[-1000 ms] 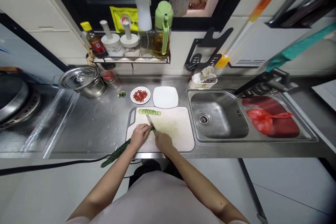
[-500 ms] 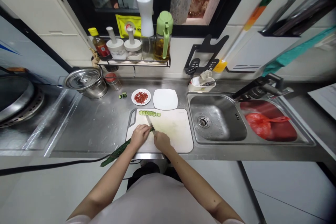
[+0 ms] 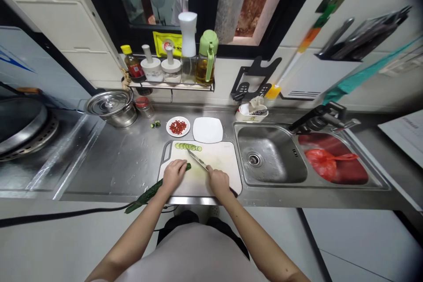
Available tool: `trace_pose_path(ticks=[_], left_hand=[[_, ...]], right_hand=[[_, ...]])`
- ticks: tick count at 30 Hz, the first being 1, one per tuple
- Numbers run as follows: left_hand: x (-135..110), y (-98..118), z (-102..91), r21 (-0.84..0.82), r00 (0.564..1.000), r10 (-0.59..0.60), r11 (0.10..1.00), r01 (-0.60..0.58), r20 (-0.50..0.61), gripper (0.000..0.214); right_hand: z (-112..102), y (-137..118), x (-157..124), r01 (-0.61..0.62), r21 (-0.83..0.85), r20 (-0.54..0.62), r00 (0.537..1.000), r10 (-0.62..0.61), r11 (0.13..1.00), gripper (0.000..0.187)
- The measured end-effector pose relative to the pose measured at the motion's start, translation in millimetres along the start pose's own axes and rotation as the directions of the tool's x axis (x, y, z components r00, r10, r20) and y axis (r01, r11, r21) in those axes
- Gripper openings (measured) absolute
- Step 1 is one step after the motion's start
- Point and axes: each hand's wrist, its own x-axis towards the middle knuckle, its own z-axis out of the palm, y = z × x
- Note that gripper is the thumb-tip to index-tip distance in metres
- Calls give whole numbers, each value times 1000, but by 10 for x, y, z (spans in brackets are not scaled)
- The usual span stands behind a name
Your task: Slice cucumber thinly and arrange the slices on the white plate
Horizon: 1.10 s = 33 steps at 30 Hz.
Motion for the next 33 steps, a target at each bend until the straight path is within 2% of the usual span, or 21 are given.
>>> trace_pose_path(ticks=[3,5,7,9,12,16,21,27,33], left_hand=[[59,45,-35,-66,975,-149,988,140,-162,28],[146,123,-53,-98,967,-167,984,150,-194,28],[255,244,-54,-96,987,-104,991,93,-122,29],[364,390,-32,-64,1000,-23,998,24,19,32],[491,588,34,-16,980,34,999,-32,195,34],[565,714,120,-6,952,31,1000,-31,305,25],[593,730,170,-27,943,-38,998,50,329,16],[734,627,271,-3,929,-223,972,234,295,14],[977,535,411,58,928,-283,959,277,242,18]], right_hand=[[-14,192,-5,9,-82,-107,994,-18,997,41],[-9,298,0,24,-115,-169,985,-43,993,43],[-1,369,4,45,-131,-212,975,-73,990,45],[5,404,6,68,-133,-244,965,-99,989,45],[6,417,5,105,-123,-276,951,-136,987,45],[20,427,-11,126,-123,-301,941,-158,984,45],[87,468,-60,121,-142,-308,938,-160,982,43],[165,533,-109,99,-130,-304,943,-134,987,39],[203,578,-106,67,-108,-286,953,-95,992,39]])
